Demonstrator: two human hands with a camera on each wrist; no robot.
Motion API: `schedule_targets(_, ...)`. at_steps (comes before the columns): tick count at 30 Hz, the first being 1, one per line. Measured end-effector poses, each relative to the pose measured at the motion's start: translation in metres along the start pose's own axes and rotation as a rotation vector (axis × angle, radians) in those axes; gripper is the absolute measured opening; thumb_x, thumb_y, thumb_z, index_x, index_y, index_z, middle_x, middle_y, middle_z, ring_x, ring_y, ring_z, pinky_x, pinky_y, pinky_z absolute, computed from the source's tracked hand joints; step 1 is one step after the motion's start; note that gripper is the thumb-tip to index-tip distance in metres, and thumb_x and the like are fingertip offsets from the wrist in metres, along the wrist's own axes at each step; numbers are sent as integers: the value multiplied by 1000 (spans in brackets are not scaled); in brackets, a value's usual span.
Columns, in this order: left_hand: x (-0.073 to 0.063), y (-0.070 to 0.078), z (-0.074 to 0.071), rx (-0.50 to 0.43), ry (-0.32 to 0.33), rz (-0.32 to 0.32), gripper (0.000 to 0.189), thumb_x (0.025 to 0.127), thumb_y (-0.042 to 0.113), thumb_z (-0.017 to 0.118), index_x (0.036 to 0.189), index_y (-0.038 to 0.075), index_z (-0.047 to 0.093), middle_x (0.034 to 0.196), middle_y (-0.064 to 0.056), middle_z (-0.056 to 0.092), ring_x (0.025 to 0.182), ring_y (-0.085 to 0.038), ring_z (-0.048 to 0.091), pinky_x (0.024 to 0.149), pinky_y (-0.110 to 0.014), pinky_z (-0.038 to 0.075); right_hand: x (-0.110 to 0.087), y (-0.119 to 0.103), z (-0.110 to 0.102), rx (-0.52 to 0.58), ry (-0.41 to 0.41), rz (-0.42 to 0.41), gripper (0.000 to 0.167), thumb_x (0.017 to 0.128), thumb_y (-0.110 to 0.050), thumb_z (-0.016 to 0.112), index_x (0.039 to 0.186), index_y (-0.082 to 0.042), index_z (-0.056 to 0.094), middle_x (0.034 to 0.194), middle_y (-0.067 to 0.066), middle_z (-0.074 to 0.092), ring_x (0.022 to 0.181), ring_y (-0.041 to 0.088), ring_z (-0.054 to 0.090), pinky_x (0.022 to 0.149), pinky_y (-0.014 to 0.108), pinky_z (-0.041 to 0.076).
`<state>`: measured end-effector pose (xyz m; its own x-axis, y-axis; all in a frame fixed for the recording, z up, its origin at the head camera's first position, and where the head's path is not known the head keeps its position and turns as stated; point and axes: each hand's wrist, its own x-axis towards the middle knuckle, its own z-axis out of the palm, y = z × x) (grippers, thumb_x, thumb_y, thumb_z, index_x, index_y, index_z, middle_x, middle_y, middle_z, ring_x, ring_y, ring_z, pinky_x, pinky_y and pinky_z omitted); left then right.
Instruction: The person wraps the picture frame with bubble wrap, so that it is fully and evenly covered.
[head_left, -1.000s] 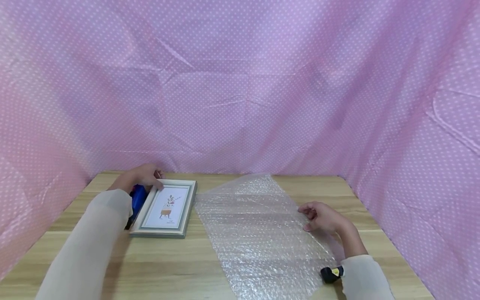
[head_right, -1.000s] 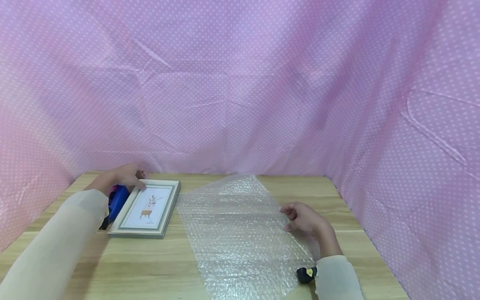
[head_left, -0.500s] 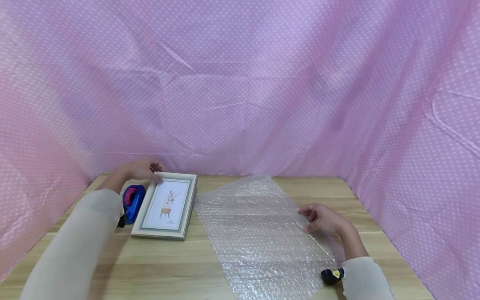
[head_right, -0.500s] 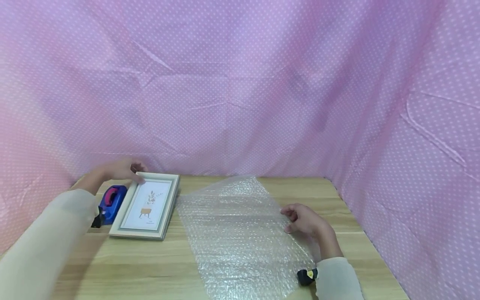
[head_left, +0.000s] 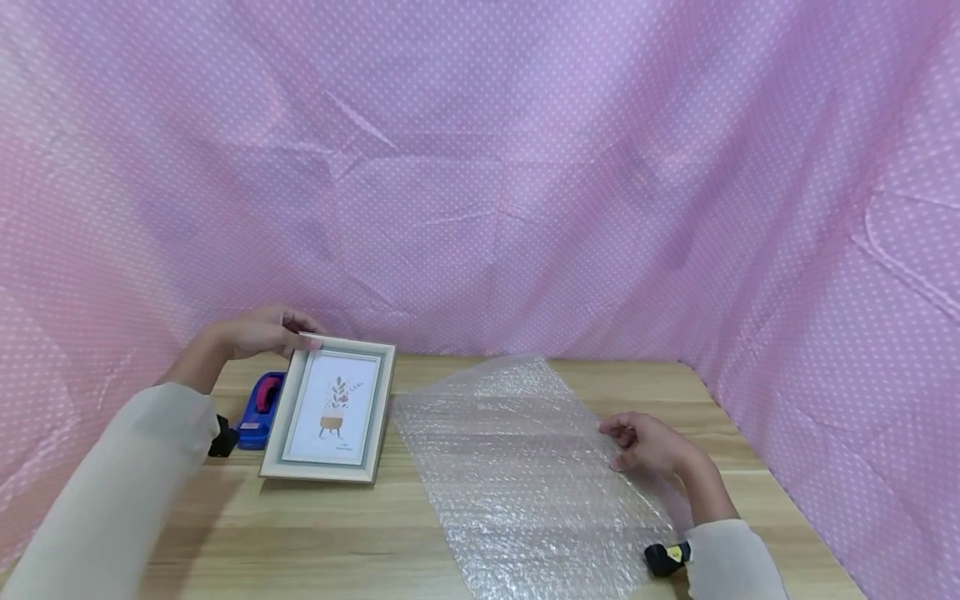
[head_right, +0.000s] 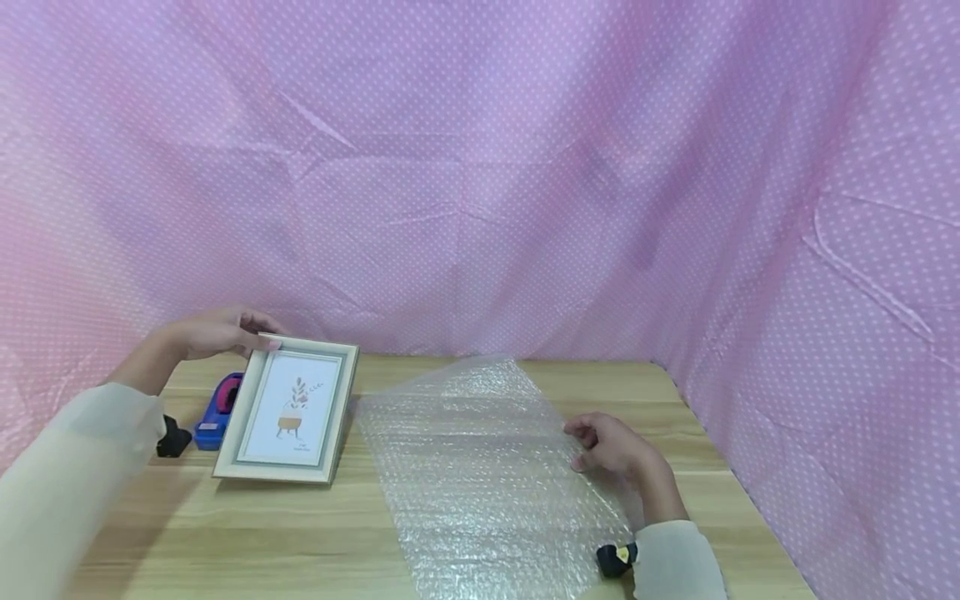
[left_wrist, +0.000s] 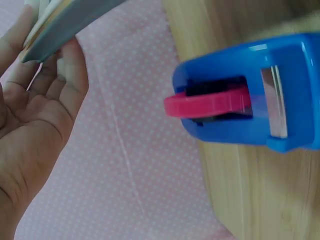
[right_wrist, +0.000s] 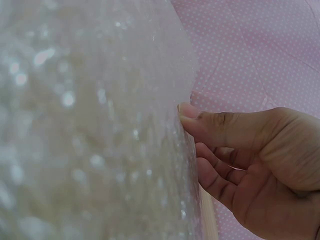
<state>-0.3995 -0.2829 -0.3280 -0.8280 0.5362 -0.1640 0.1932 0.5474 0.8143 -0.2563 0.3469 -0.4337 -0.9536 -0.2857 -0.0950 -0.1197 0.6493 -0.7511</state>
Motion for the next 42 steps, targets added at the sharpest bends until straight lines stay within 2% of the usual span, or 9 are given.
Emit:
schedule_targets(5, -8, 8, 3, -56, 29, 15, 47, 95, 18, 73, 130, -10, 61, 113, -18, 72, 96, -31, 71, 81, -42, 61, -2, 0, 1, 9, -4, -5, 57, 75, 0, 86, 128, 5, 63, 107, 14, 59, 101, 28, 52, 84, 30, 49)
schedule_targets(13, -16, 29, 10, -57, 72, 61, 44, 96, 23, 74, 128, -6, 65, 113, -18, 72, 98, -27, 70, 86, -41, 59, -2, -1, -2, -3, -8, -4, 58, 75, 0, 86, 128, 6, 64, 106, 13, 59, 100, 27, 52, 83, 29, 49)
schedule_targets(15, -15, 36, 14, -64, 77, 59, 46, 96, 25, 74, 129, -6, 64, 114, -17, 72, 97, -26, 70, 85, -39, 58, -2, -1, -2, 3, -7, 1, 58, 75, 1, 87, 128, 5, 64, 107, 13, 59, 101, 27, 52, 83, 29, 49)
schedule_targets(20, -9, 53, 28, -170, 69, 53, 50, 96, 22, 73, 133, -10, 60, 116, -17, 72, 99, -26, 70, 86, -39, 59, -3, -1, -2, 13, -7, 8, 58, 75, 1, 86, 128, 5, 63, 108, 14, 59, 102, 28, 52, 84, 31, 49)
schedule_targets(23, -2, 60, 37, -239, 60, 63, 50, 97, 18, 72, 134, -12, 58, 116, -17, 72, 101, -28, 71, 89, -41, 59, -4, -2, -2, 21, -10, 8, 57, 76, 1, 86, 128, 5, 63, 107, 15, 59, 102, 29, 52, 84, 31, 48)
schedule_targets(29, 15, 71, 63, -290, 21, 124, 47, 98, 17, 71, 133, -12, 58, 117, -17, 71, 103, -29, 70, 91, -43, 58, -4, -2, -2, 25, -15, 2, 57, 75, 1, 86, 128, 6, 63, 107, 15, 59, 102, 29, 52, 83, 29, 48)
schedule_targets(35, 40, 88, 97, -351, -3, 147, 41, 97, 13, 71, 130, -10, 62, 116, -18, 70, 101, -29, 70, 90, -44, 58, -4, -1, -3, 21, -8, -6, 56, 74, 2, 86, 126, 6, 64, 106, 15, 60, 100, 27, 52, 82, 28, 49)
schedule_targets(42, 71, 98, 132, -417, -57, 157, 35, 96, 12, 73, 125, -6, 67, 113, -18, 73, 99, -29, 72, 90, -44, 59, -3, -1, -2, 30, -17, -14, 56, 74, 2, 86, 126, 6, 64, 105, 14, 59, 99, 28, 52, 81, 27, 48)
